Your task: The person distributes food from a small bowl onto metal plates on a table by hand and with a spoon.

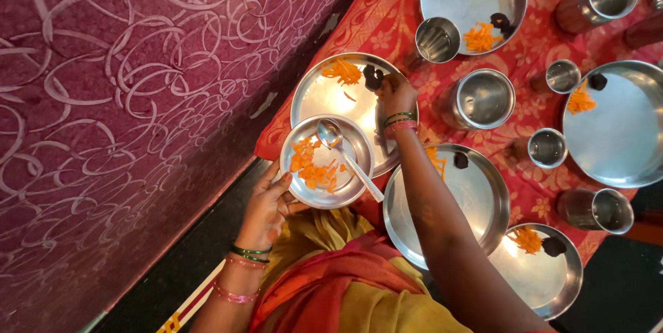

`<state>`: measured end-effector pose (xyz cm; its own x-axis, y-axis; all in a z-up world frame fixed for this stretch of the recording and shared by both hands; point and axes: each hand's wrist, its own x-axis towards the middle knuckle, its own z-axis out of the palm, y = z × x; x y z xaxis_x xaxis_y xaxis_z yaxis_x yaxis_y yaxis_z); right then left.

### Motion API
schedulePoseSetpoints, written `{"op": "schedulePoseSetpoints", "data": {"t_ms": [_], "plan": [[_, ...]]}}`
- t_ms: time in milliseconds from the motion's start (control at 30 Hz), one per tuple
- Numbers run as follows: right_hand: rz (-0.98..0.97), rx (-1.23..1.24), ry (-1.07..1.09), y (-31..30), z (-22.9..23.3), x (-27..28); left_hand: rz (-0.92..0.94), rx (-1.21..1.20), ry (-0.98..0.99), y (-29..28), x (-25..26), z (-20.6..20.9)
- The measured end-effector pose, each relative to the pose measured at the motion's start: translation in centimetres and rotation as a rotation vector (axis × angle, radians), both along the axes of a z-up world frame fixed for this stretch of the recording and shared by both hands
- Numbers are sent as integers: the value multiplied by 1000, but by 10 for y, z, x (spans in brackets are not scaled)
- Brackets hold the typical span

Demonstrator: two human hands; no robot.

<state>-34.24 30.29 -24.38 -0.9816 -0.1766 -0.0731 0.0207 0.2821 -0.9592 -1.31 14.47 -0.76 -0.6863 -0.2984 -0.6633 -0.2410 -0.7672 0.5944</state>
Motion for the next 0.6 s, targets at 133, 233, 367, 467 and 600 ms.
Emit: {"op": "schedulePoseSetpoints", "data": {"t_ms": [133,233,367,467,600], "plan": [[182,359,-34,18,78,17,-64,-41,14,-10,-16,4],[363,153,-211,46,153,55,-60,46,24,-17,-21,5],[523,559,-14,57,230,120,-79,-8,106,-31,-26,-1],[490,624,1,43,253,164,-120,5,120,-42,-27,-5],[341,778,79,27,258,204,-190,2,188,-59,-28,-1]]}}
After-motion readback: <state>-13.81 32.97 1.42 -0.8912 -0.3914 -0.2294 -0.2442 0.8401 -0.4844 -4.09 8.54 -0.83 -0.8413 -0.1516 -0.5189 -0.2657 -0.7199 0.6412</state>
